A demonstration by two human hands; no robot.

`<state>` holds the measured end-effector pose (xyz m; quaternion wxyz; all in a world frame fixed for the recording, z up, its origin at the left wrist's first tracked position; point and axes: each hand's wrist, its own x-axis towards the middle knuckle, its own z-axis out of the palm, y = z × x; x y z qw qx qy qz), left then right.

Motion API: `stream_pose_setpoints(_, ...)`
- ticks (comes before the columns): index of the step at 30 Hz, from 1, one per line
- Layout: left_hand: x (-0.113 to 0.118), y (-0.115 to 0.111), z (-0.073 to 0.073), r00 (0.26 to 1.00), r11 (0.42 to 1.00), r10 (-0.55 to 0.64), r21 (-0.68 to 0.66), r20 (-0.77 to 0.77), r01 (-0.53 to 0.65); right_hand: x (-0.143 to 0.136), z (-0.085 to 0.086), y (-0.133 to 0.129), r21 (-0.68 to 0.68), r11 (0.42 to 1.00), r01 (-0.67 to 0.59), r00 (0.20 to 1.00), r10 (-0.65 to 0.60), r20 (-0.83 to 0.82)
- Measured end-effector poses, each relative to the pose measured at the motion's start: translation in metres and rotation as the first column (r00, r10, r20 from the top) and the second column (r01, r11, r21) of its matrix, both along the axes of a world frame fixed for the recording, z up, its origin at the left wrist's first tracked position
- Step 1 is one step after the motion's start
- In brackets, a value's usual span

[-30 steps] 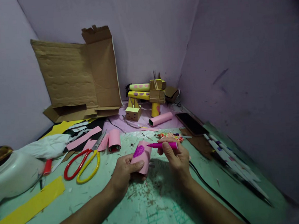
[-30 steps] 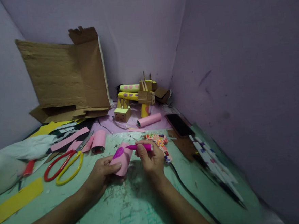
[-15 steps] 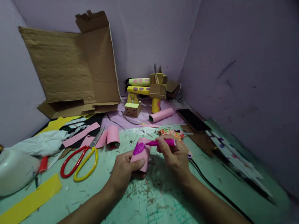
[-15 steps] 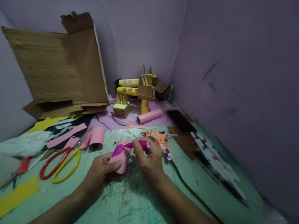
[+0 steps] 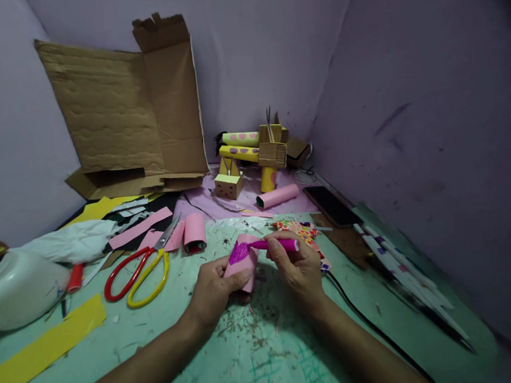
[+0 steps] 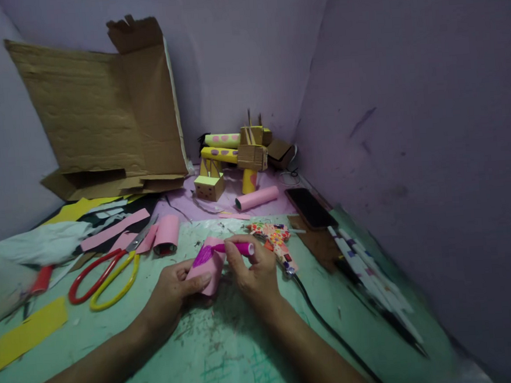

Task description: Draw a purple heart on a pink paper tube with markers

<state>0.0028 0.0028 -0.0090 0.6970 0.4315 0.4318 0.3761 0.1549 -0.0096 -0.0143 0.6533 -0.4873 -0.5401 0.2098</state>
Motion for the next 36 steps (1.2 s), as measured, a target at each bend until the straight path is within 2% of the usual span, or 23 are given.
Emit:
stream_pose_setpoints(20,0.0007,0.0001,0.0008,1.0,1.0,0.005,-0.01,0.012,-0.005,0.0008,-0.0011,0.0006,-0.008,1.0,0.022,0.999,-0.021,0.033)
stream_pose_setpoints(36,-0.0004,0.0006,-0.0003,1.0,1.0,-0.001,0.01,0.023,0.001,-0.0009,0.0062,-0.0007,0.024,0.999,0.027,0.997,-0.028,0.066)
